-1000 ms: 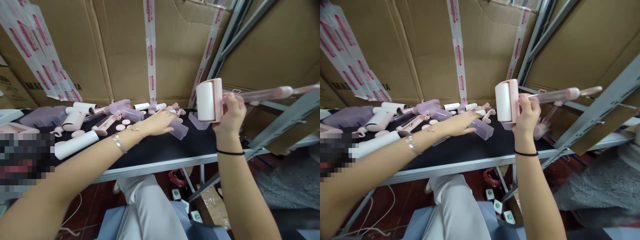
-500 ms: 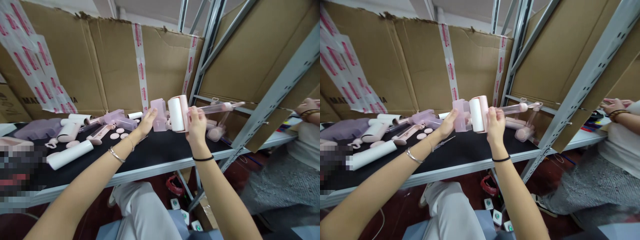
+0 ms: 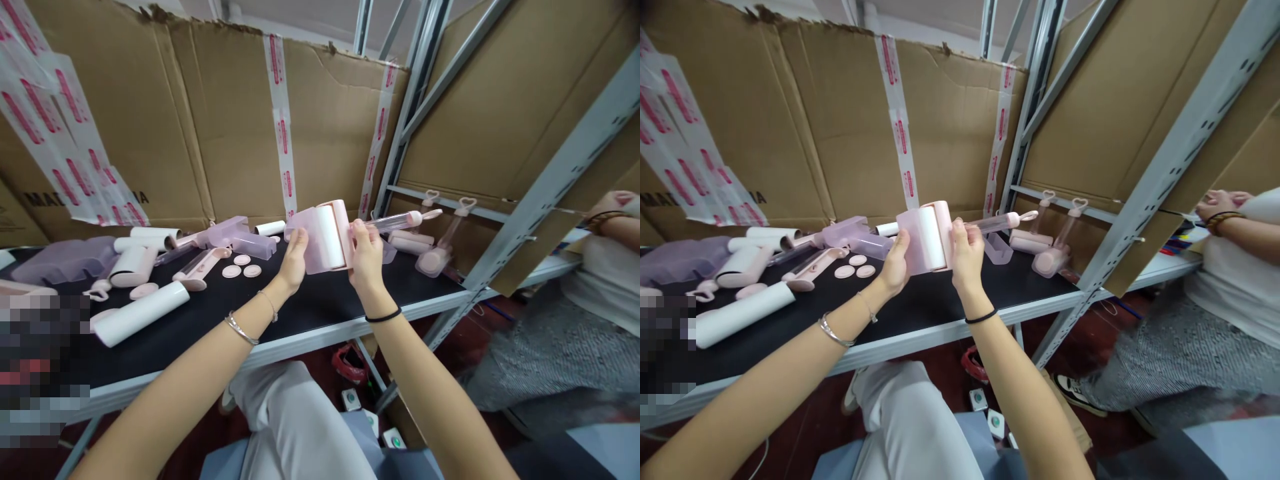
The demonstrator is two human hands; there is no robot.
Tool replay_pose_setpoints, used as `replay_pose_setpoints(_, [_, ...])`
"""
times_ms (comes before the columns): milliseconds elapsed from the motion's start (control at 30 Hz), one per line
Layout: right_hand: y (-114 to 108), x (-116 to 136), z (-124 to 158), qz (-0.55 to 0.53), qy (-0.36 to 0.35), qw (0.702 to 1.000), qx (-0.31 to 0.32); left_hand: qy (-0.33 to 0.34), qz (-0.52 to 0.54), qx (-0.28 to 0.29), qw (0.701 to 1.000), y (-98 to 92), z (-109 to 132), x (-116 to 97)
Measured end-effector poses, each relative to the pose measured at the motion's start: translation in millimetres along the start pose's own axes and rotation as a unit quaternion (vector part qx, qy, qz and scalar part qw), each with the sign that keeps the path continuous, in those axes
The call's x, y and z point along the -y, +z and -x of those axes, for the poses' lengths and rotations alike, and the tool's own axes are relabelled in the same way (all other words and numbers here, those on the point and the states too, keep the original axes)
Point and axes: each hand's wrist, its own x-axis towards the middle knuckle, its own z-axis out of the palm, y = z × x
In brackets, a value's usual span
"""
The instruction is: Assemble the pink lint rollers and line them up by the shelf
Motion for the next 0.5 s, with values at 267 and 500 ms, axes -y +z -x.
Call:
replay_pose_setpoints(267, [9,0,2,0.014,0.024,1.0,0.009,-0.005,0.101,-0.009,0.995,5.6,6,-5])
replay_pose_setpoints(500, [17,-13,11,-0.048,0.018,0.998,0.036,-0.015,0.162,-0.033,0.986,12.8,10,-4])
